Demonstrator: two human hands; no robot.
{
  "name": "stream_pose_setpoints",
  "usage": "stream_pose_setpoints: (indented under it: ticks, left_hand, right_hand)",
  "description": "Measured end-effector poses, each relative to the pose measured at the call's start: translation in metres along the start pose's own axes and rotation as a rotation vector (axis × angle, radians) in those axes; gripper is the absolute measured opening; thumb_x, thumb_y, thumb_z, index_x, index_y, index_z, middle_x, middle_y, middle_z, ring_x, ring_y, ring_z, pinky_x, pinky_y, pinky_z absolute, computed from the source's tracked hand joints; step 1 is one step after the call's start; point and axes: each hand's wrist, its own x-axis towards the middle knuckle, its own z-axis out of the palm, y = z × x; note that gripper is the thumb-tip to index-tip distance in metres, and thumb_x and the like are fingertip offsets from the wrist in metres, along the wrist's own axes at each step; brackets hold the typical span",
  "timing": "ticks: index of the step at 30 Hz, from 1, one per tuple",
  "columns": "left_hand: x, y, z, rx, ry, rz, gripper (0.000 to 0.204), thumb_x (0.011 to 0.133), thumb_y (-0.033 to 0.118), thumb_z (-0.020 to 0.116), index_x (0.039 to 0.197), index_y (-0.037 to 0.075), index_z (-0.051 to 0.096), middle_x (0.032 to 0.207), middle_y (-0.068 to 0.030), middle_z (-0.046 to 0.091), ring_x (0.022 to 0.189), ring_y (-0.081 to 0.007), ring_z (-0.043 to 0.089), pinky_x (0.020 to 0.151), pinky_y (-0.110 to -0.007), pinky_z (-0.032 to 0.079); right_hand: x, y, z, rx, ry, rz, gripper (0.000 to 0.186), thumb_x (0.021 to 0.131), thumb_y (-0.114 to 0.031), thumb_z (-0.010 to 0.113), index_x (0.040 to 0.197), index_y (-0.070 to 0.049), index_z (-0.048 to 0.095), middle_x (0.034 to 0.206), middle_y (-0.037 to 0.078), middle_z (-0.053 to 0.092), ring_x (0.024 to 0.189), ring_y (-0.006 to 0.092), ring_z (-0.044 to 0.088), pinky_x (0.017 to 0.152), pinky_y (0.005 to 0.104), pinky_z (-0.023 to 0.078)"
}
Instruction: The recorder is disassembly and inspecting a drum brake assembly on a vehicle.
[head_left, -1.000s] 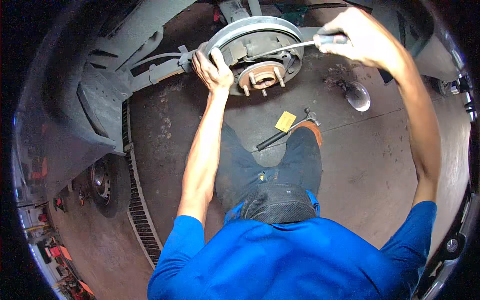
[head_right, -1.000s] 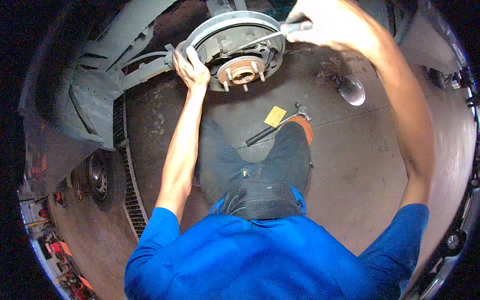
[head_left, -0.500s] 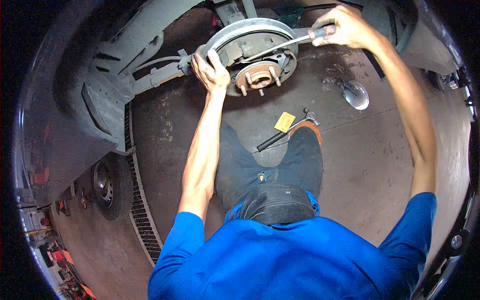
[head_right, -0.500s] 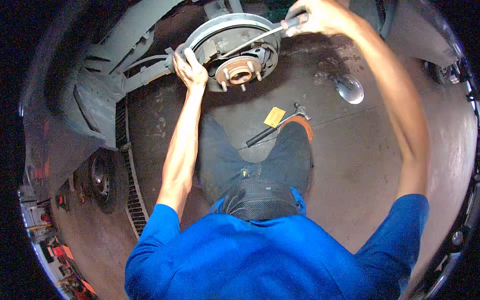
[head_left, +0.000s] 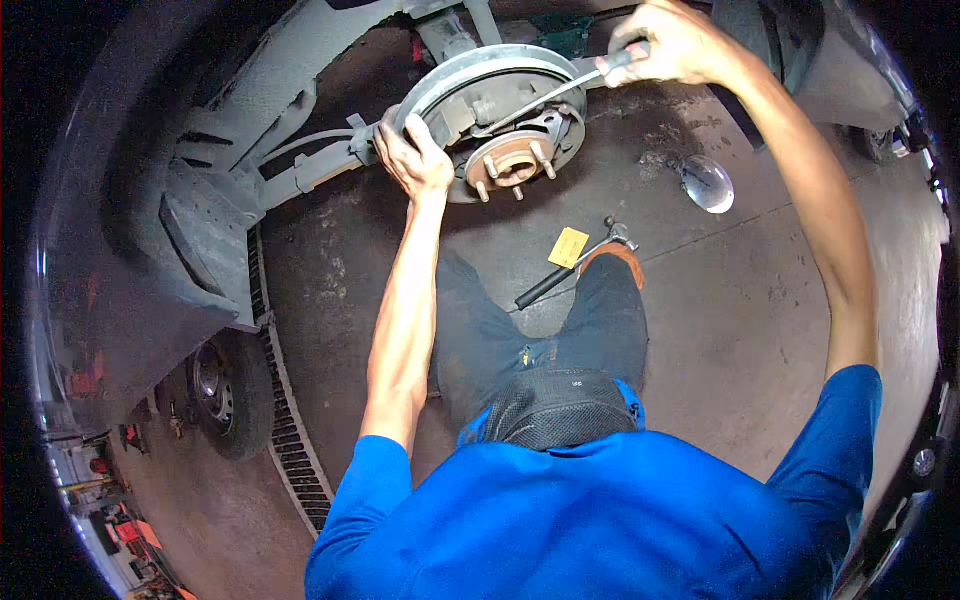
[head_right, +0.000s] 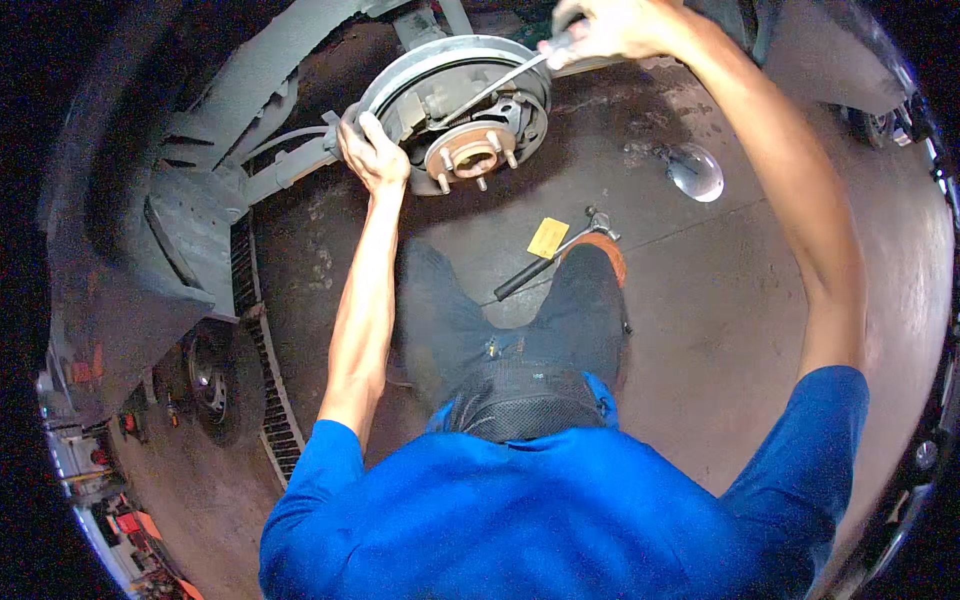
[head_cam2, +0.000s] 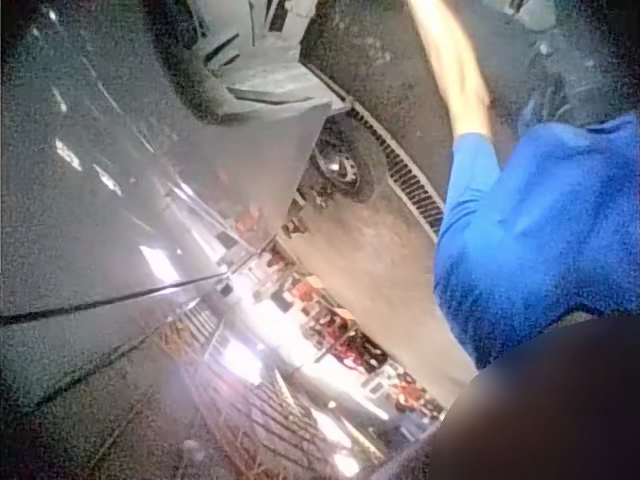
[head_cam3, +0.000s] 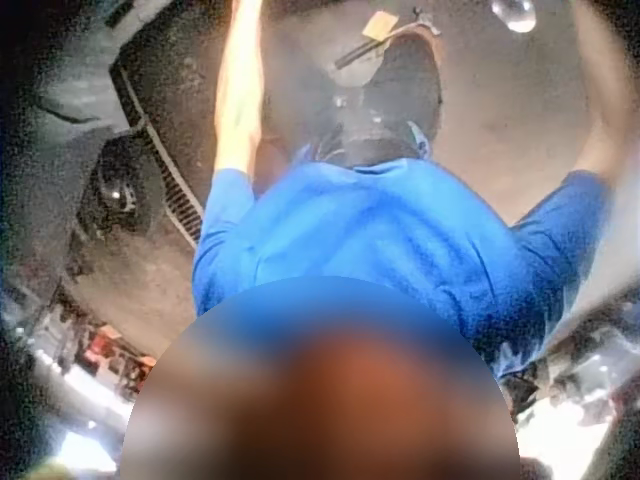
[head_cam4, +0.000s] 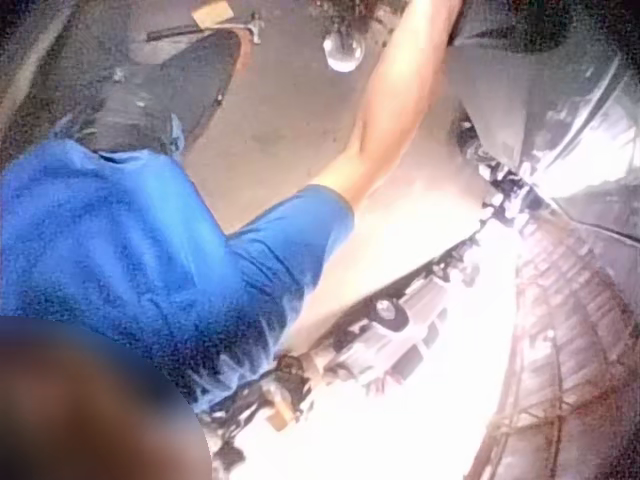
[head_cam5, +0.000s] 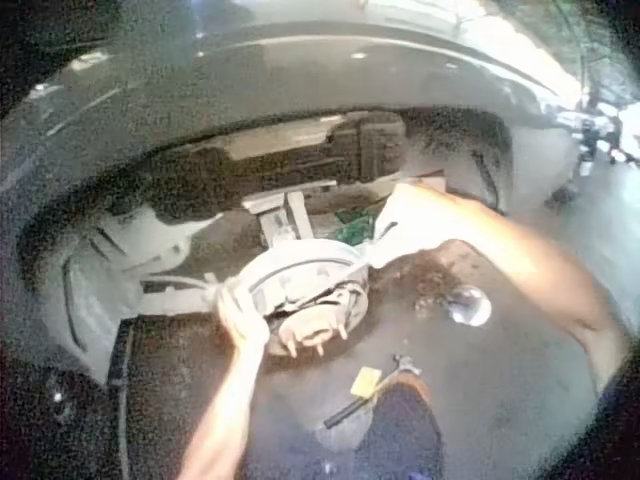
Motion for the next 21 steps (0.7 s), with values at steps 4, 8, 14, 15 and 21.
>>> stream_pose_setpoints:
  ticks: [4,8,14,15,21]
  left_hand:
    - [-0.001,-0.003,0.004,-0.006,0.032,0.024,0.033,0.092,0.027,0.046,0.102,-0.003,0.054,0.099,-0.0238,0.057,0.093,-0.0409,0.054,0.084,-0.047,0.040]
    - [-0.005,-0.011,0.008,0.045,-0.017,-0.090,0.040,0.093,0.030,0.045,0.104,-0.007,0.053,0.103,-0.0302,0.054,0.098,-0.0449,0.051,0.089,-0.049,0.038]
    - [-0.006,-0.015,0.011,-0.018,-0.013,0.017,0.039,0.095,0.027,0.043,0.105,-0.009,0.052,0.103,-0.0294,0.055,0.097,-0.0432,0.052,0.089,-0.048,0.037]
    - [-0.006,-0.013,0.012,-0.003,-0.012,0.005,0.039,0.096,0.027,0.041,0.103,-0.009,0.054,0.102,-0.0283,0.056,0.097,-0.0424,0.052,0.088,-0.047,0.038]
    - [-0.004,-0.007,0.009,0.000,-0.023,-0.003,0.041,0.095,0.030,0.043,0.103,-0.009,0.053,0.102,-0.0282,0.056,0.096,-0.0431,0.053,0.089,-0.048,0.038]
  right_hand:
    - [-0.009,0.032,0.054,0.008,0.354,0.026,0.048,0.071,-0.048,0.074,0.092,-0.005,0.070,0.067,0.012,0.061,0.061,0.0226,0.057,0.058,0.0352,0.046]
    - [-0.011,0.056,0.058,0.174,0.266,-0.266,0.028,0.068,-0.030,0.079,0.072,-0.005,0.068,0.061,0.011,0.062,0.054,0.0233,0.058,0.052,0.0338,0.046]
    - [-0.010,0.061,0.053,0.218,0.115,0.001,0.020,0.071,-0.020,0.073,0.083,-0.004,0.070,0.063,0.009,0.064,0.047,0.0155,0.058,0.044,0.0296,0.045]
    - [-0.011,0.058,0.051,0.243,0.088,0.046,0.024,0.072,-0.024,0.075,0.084,-0.005,0.071,0.063,0.008,0.065,0.047,0.0149,0.058,0.044,0.0285,0.046]
    - [-0.036,0.021,0.044,0.155,0.222,0.122,0.036,0.071,-0.040,0.075,0.077,-0.005,0.071,0.061,0.010,0.065,0.052,0.0194,0.062,0.053,0.0318,0.049]
